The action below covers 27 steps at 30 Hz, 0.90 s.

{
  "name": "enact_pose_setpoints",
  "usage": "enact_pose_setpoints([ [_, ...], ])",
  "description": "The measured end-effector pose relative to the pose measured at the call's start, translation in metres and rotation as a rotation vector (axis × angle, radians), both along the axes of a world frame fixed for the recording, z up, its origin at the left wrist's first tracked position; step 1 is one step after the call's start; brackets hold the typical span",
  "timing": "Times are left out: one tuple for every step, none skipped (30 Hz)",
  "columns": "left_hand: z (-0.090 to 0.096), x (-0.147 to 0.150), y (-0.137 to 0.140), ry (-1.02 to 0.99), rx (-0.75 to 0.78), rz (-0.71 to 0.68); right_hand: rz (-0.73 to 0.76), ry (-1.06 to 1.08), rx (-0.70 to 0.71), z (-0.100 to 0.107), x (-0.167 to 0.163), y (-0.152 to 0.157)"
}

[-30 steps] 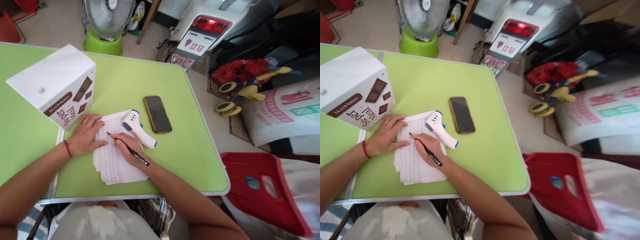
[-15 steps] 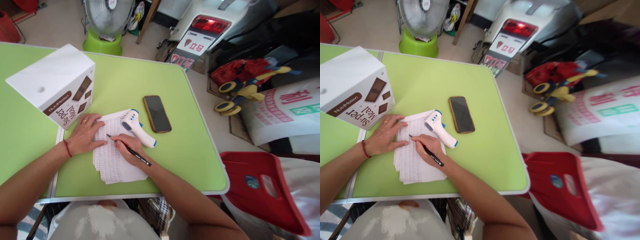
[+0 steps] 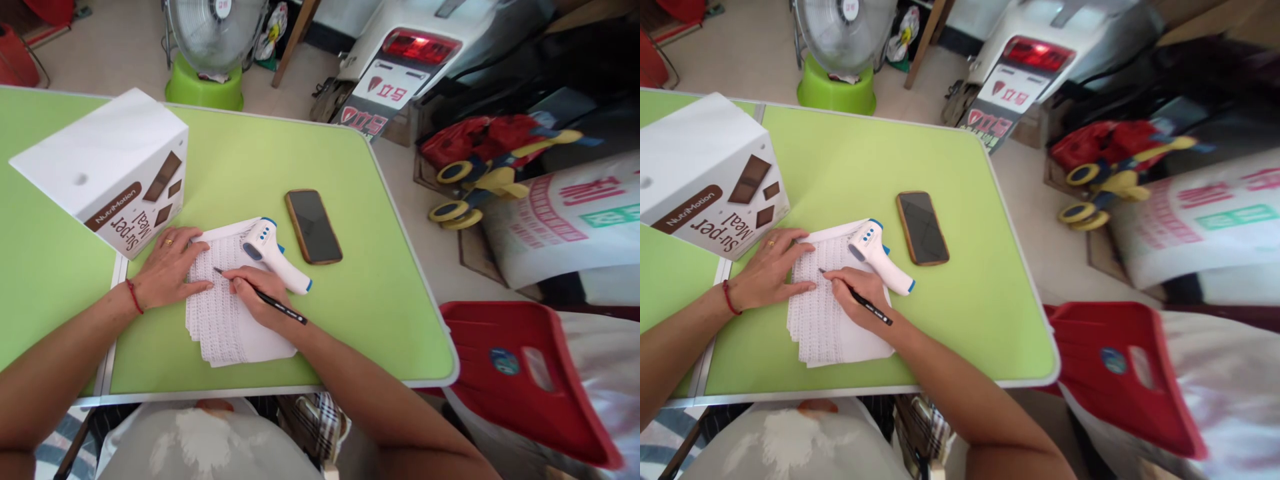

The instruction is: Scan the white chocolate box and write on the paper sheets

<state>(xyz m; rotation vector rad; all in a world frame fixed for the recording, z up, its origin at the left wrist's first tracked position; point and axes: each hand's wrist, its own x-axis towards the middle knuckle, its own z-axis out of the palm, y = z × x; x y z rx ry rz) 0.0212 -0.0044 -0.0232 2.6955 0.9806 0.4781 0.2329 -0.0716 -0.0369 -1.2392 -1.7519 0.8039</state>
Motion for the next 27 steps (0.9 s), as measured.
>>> enact_pose_setpoints([
  [0.0001, -0.0001, 0.0002, 0.0, 0.011, -0.004, -0.008, 0.004, 0.001, -0.0004, 0.0001, -0.0001],
  [0.0001, -0.0001, 0.0005, 0.0, 0.021, -0.008, -0.011, 0.009, 0.006, -0.0009, 0.0001, -0.0002],
  [0.0002, -0.0001, 0.0007, -0.001, 0.029, -0.012, -0.011, 0.014, 0.012, -0.0013, 0.0001, -0.0001],
  [0.0003, -0.0001, 0.0009, -0.001, 0.033, -0.015, -0.009, 0.019, 0.014, -0.0016, 0.0, -0.0001],
  [0.0004, 0.0, 0.0011, -0.001, 0.034, -0.017, -0.007, 0.023, 0.011, -0.0018, 0.0, 0.0],
  [0.0004, 0.0, 0.0011, -0.001, 0.031, -0.016, -0.011, 0.026, 0.008, -0.0019, 0.0, 0.0001],
  [0.0005, 0.0001, 0.0011, 0.0, 0.027, -0.014, -0.02, 0.028, 0.004, -0.0019, 0.0001, 0.0002],
  [0.0005, 0.0001, 0.001, 0.003, 0.02, -0.011, -0.028, 0.026, 0.003, -0.0017, 0.0002, 0.0002],
  [0.0005, 0.0001, 0.0009, 0.006, 0.012, -0.009, -0.034, 0.021, 0.007, -0.0016, 0.0005, 0.0003],
  [0.0005, 0.0, 0.0008, 0.007, 0.005, -0.006, -0.037, 0.015, 0.014, -0.0014, 0.0007, 0.0003],
  [0.0005, 0.0, 0.0007, 0.006, -0.001, -0.005, -0.038, 0.009, 0.018, -0.0013, 0.0009, 0.0003],
  [0.0005, 0.0, 0.0007, 0.004, -0.007, -0.005, -0.036, 0.006, 0.016, -0.0012, 0.001, 0.0004],
  [0.0005, -0.0001, 0.0007, 0.0, -0.014, -0.004, -0.038, 0.007, 0.013, -0.0011, 0.001, 0.0004],
  [0.0004, -0.0001, 0.0008, -0.002, -0.021, -0.003, -0.042, 0.01, 0.009, -0.0011, 0.0009, 0.0004],
  [0.0004, -0.0001, 0.0009, -0.004, -0.026, -0.002, -0.046, 0.01, 0.005, -0.0011, 0.0006, 0.0005],
  [0.0003, -0.0001, 0.0011, -0.004, -0.03, -0.001, -0.046, 0.008, 0.004, -0.001, 0.0001, 0.0006],
  [0.0003, -0.0002, 0.0013, -0.004, -0.032, -0.001, -0.045, 0.002, 0.01, -0.0009, -0.0005, 0.0007],
  [0.0002, -0.0002, 0.0015, -0.005, -0.031, -0.001, -0.047, -0.007, 0.018, -0.0008, -0.0011, 0.0008],
  [0.0002, -0.0002, 0.0016, -0.006, -0.028, -0.003, -0.048, -0.017, 0.025, -0.0005, -0.0016, 0.0009],
  [0.0001, -0.0003, 0.0018, -0.008, -0.024, -0.004, -0.049, -0.028, 0.031, -0.0003, -0.0019, 0.0009],
  [0.0, -0.0003, 0.0019, -0.009, -0.02, -0.006, -0.05, -0.034, 0.036, 0.0, -0.0019, 0.0009],
  [-0.0001, -0.0004, 0.002, -0.01, -0.015, -0.007, -0.048, -0.038, 0.039, 0.0002, -0.0016, 0.0007],
  [-0.0002, -0.0004, 0.002, -0.01, -0.009, -0.009, -0.044, -0.038, 0.039, 0.0003, -0.0011, 0.0005],
  [-0.0002, -0.0004, 0.0019, -0.009, -0.005, -0.011, -0.041, -0.038, 0.036, 0.0004, -0.0004, 0.0002],
  [-0.0002, -0.0005, 0.0018, -0.007, -0.004, -0.012, -0.041, -0.037, 0.029, 0.0002, 0.0003, -0.0001],
  [-0.0002, -0.0006, 0.0017, -0.006, -0.007, -0.012, -0.046, -0.035, 0.018, -0.0001, 0.0009, -0.0004],
  [-0.0001, -0.0007, 0.0016, -0.004, -0.013, -0.012, -0.051, -0.032, 0.001, -0.0005, 0.0014, -0.0007],
])
